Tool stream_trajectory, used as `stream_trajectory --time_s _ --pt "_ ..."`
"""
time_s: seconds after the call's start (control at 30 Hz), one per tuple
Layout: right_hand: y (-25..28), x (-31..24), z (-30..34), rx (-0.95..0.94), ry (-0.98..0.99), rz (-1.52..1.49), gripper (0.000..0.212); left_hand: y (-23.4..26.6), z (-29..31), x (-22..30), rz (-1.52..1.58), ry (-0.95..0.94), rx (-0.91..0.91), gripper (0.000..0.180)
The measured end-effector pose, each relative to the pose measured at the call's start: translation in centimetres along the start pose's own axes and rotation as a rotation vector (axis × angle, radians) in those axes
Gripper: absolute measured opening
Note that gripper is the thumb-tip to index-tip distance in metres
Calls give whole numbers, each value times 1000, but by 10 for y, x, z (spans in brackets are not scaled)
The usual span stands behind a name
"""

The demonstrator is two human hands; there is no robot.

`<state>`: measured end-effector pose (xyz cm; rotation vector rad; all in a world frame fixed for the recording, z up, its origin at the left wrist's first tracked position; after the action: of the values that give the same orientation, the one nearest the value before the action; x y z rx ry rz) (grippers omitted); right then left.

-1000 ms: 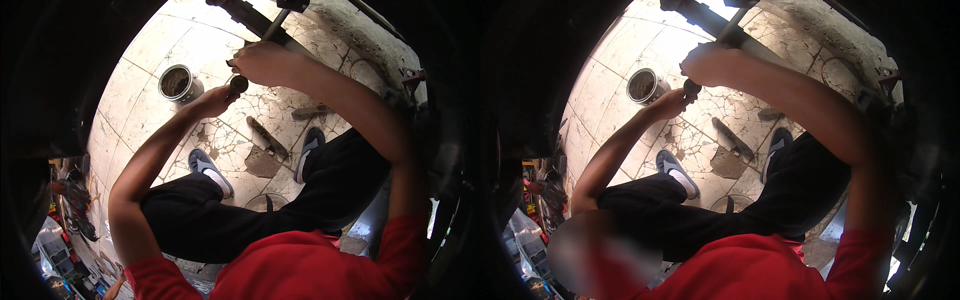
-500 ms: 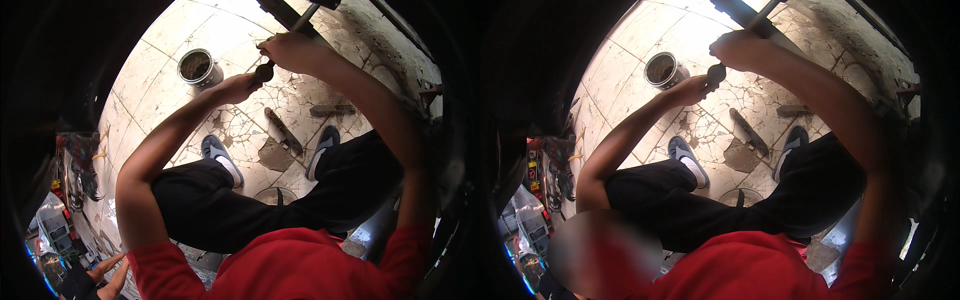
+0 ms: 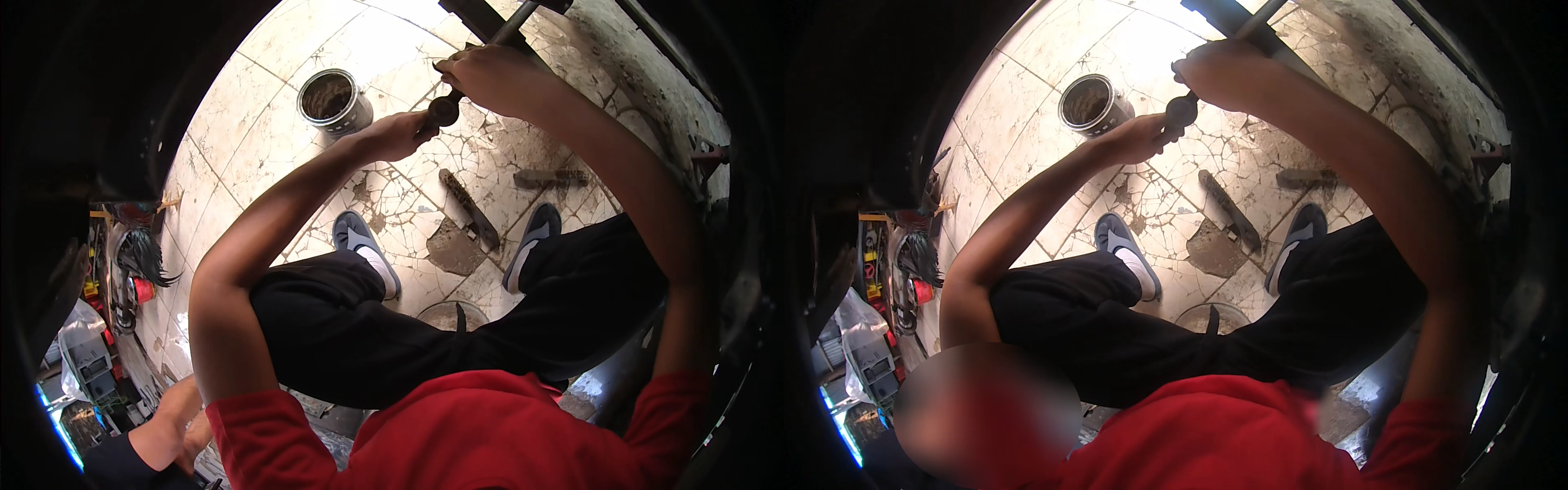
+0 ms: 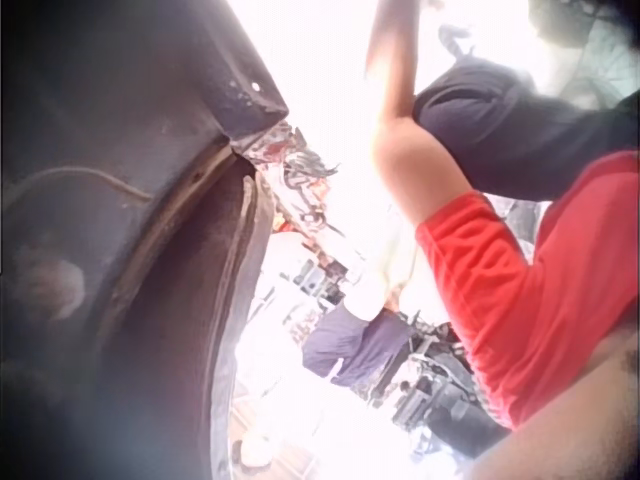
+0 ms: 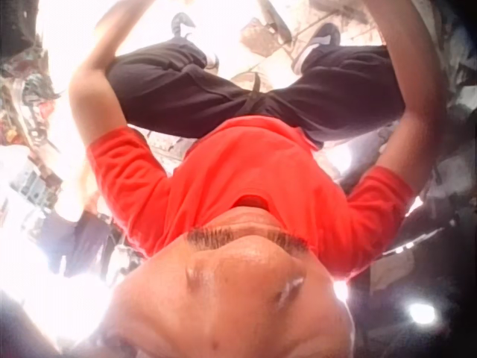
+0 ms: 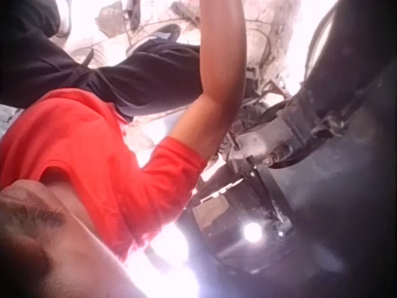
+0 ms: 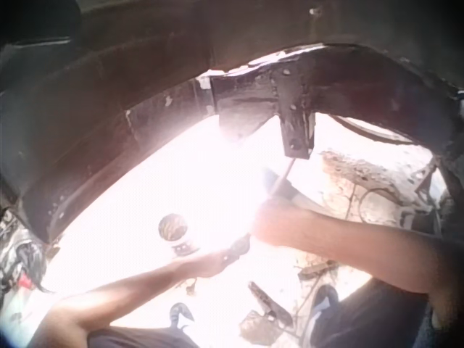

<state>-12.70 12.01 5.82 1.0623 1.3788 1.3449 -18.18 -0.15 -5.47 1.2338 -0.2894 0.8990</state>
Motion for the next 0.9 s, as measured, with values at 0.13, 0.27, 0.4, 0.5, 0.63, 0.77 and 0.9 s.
stream_trajectory --time_s 0.13,0.27,0.4,0.5,0.63,0.77,0.9 --pt "-2 -6 -4 -30 37 101 20 -1 0 -3 -7 20 -23 29" --pt "-5 -12 -4 -37 67 157 19 -2 0 -2 -56 0 -22 36" --pt "-4 -15 -3 -25 81 243 22 1 0 1 -66 9 -39 36" --pt "-1 -17 -3 -126 53 207 22 0 1 0 -56 -24 -16 35" --pt "-7 0 -4 9 48 7 24 0 0 1 -54 -28 -17 34" --pt "-8 1 -3 22 25 5 24 0 0 1 -59 -29 -18 34" --pt "0 -4 -3 -2 9 -4 24 0 0 -2 -65 -21 -23 36"
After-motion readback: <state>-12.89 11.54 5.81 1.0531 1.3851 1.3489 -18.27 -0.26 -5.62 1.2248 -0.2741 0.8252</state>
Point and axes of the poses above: each hand's wrist, its own z-axis away from the middle knuckle, its own y-axis out of the back of the hand, x = y × z, the point moved 6 cm from there along -z, towards the middle knuckle, and after that the axes turned 5 degrees about y, right-handed, at the moved point
